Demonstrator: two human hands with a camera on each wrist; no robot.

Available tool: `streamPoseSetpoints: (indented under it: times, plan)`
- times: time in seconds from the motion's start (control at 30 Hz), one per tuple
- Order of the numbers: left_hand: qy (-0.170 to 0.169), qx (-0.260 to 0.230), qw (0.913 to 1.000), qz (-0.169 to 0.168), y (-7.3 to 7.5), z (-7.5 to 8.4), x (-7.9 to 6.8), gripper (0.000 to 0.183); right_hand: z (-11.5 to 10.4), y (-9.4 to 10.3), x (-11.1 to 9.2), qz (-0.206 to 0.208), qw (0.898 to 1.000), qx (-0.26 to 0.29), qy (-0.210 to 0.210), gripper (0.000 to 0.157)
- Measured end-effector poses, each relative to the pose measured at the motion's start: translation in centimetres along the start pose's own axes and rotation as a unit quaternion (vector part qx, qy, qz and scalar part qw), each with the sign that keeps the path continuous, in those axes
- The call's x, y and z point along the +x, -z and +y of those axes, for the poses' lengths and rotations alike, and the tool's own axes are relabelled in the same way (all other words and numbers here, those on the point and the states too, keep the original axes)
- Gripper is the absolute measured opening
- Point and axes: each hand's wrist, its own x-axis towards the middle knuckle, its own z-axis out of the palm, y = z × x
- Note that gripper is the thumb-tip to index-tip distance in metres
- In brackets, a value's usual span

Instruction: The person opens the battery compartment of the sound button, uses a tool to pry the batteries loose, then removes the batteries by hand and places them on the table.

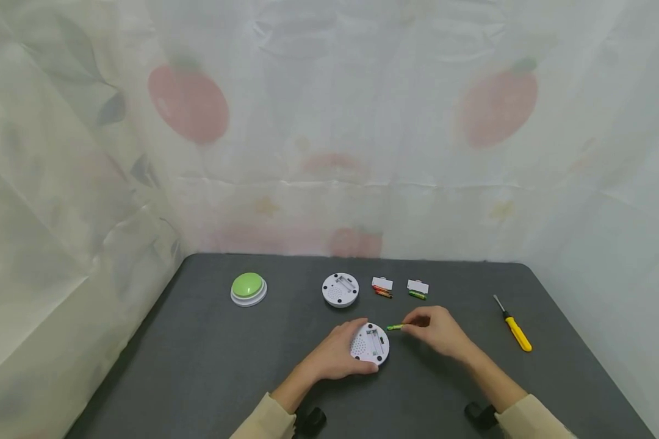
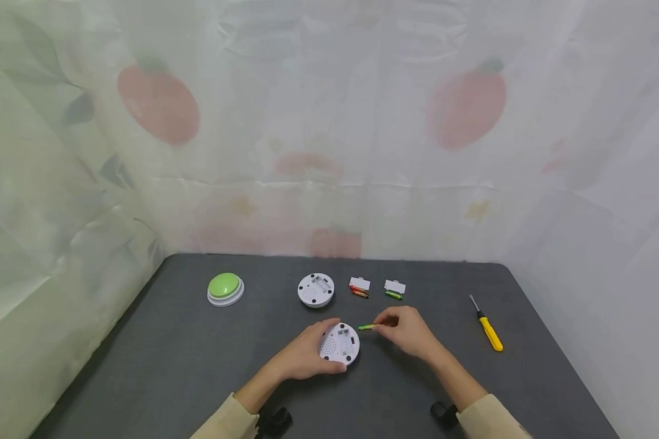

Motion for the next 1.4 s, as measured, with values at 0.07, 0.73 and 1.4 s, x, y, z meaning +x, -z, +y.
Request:
streamPoseSetpoints:
  times: [0.07, 0.73, 1.4]
  plan:
    - [-0.001, 0.002, 1.0000, 0.001, 0.0, 0.0, 0.0, 0.097, 0.5, 0.3, 0.1, 0.015, 1.000, -0.002, -0.007, 0.005]
    - [0.006, 0.003, 1.0000, -0.004, -0.1, -0.3, 0.2, 0.097, 4.4, 2.0, 3.0, 0.089, 0.989, -0.008, -0.114, 0.013]
    - [0.009, 0.012, 0.9998, -0.012, -0.1, -0.1, 0.2, 0.098, 4.3, 2.6, 3.1, 0.077, 0.988, -0.044, -0.125, 0.019]
